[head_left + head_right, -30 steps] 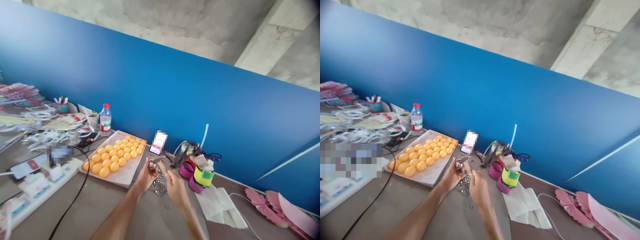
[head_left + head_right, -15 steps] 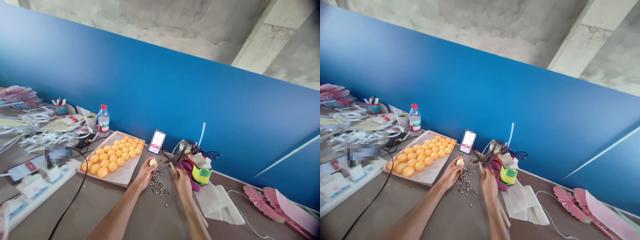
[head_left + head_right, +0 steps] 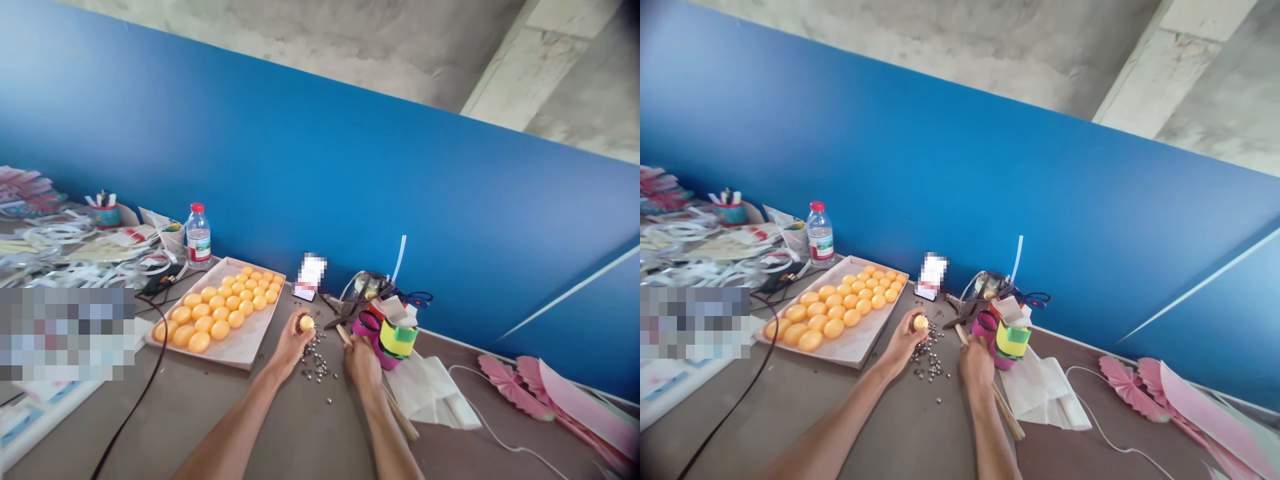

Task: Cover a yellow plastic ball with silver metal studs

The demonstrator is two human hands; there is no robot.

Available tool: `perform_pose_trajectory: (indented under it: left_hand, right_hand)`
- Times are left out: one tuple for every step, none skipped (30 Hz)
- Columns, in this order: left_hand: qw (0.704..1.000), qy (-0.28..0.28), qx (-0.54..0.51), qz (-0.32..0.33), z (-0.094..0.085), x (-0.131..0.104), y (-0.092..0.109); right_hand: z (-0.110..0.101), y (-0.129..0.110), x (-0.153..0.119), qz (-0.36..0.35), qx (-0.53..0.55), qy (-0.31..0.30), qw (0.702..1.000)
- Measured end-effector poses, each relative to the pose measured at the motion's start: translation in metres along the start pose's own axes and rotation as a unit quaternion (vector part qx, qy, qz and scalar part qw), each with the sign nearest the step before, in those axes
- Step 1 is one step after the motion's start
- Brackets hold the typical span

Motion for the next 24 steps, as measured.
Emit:
perform_pose_trajectory:
  left_hand:
    - [1.0, -0.001, -0.007, 0.002, 0.0, 0.0, -0.001]
    - [1.0, -0.001, -0.026, 0.001, -0.001, 0.0, -0.001]
    - [0.999, -0.004, -0.054, -0.004, -0.001, 0.0, -0.001]
    - [0.996, -0.008, -0.086, -0.013, 0.0, 0.0, -0.001]
    - [0.992, -0.013, -0.122, -0.025, 0.0, 0.0, -0.001]
    - [0.986, -0.019, -0.159, -0.037, 0.001, 0.0, 0.0]
    - [0.98, -0.023, -0.192, -0.048, 0.002, 0.0, 0.002]
    - [0.973, -0.027, -0.222, -0.06, 0.003, 0.0, 0.003]
    - [0.967, -0.025, -0.245, -0.068, 0.003, 0.0, 0.004]
    - [0.962, -0.021, -0.263, -0.076, 0.003, 0.0, 0.005]
    - [0.957, -0.018, -0.277, -0.08, 0.002, 0.001, 0.006]
    - [0.954, -0.014, -0.289, -0.081, 0.0, 0.001, 0.007]
    - [0.951, -0.012, -0.297, -0.08, -0.001, 0.002, 0.007]
    - [0.95, -0.013, -0.304, -0.077, -0.003, 0.003, 0.006]
    - [0.948, -0.016, -0.309, -0.073, -0.005, 0.004, 0.006]
    - [0.947, -0.018, -0.313, -0.068, -0.006, 0.005, 0.005]
    - [0.947, -0.02, -0.315, -0.067, -0.007, 0.005, 0.003]
    - [0.946, -0.02, -0.316, -0.069, -0.009, 0.006, 0.002]
    - [0.945, -0.02, -0.317, -0.075, -0.01, 0.007, 0.0]
    - [0.944, -0.017, -0.318, -0.083, -0.01, 0.008, -0.002]
    - [0.943, -0.015, -0.32, -0.093, -0.011, 0.009, -0.004]
    - [0.941, -0.013, -0.322, -0.104, -0.011, 0.009, -0.005]
    - [0.939, -0.012, -0.324, -0.112, -0.011, 0.009, -0.005]
    - [0.937, -0.011, -0.327, -0.118, -0.01, 0.009, -0.005]
  right_hand:
    - [0.001, 0.0, 0.0, -0.002, -0.006, 0.003, 1.0]
    - [0.002, 0.0, 0.0, -0.004, -0.013, 0.008, 1.0]
    - [0.002, 0.0, 0.0, -0.008, -0.021, 0.013, 1.0]
    - [0.003, 0.0, 0.0, -0.015, -0.028, 0.021, 0.999]
    - [0.003, -0.001, 0.0, -0.02, -0.031, 0.032, 0.999]
    - [0.002, -0.001, 0.0, -0.024, -0.032, 0.046, 0.998]
    - [0.001, -0.002, 0.0, -0.029, -0.027, 0.065, 0.997]
    - [-0.001, -0.005, -0.001, -0.038, -0.015, 0.084, 0.996]
    - [-0.002, -0.008, -0.002, -0.056, 0.005, 0.1, 0.993]
    - [-0.003, -0.013, -0.003, -0.082, 0.034, 0.11, 0.99]
    - [-0.003, -0.019, -0.005, -0.115, 0.067, 0.113, 0.985]
    - [-0.003, -0.026, -0.007, -0.155, 0.102, 0.106, 0.977]
    - [-0.002, -0.033, -0.009, -0.19, 0.133, 0.094, 0.968]
    - [-0.001, -0.038, -0.011, -0.219, 0.156, 0.077, 0.96]
    - [0.0, -0.043, -0.013, -0.237, 0.171, 0.062, 0.954]
    - [0.001, -0.046, -0.015, -0.248, 0.18, 0.05, 0.951]
    - [0.002, -0.047, -0.016, -0.251, 0.186, 0.042, 0.949]
    - [0.003, -0.048, -0.016, -0.248, 0.188, 0.036, 0.95]
    - [0.003, -0.047, -0.017, -0.242, 0.187, 0.03, 0.952]
    - [0.004, -0.046, -0.017, -0.235, 0.183, 0.021, 0.954]
    - [0.005, -0.045, -0.017, -0.229, 0.177, 0.008, 0.957]
    - [0.006, -0.045, -0.017, -0.225, 0.17, -0.008, 0.959]
    - [0.007, -0.045, -0.018, -0.223, 0.162, -0.023, 0.961]
    - [0.008, -0.045, -0.019, -0.224, 0.156, -0.036, 0.961]
Point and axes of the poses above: each hand's wrist, its own x-axis towards the middle knuckle, its own z-axis out of the palm, y = z × x, the point moved 4 cm from there along x, towards the middle knuckle, and after that the axes turned 3 degrees about z, right-handed, at the moved point
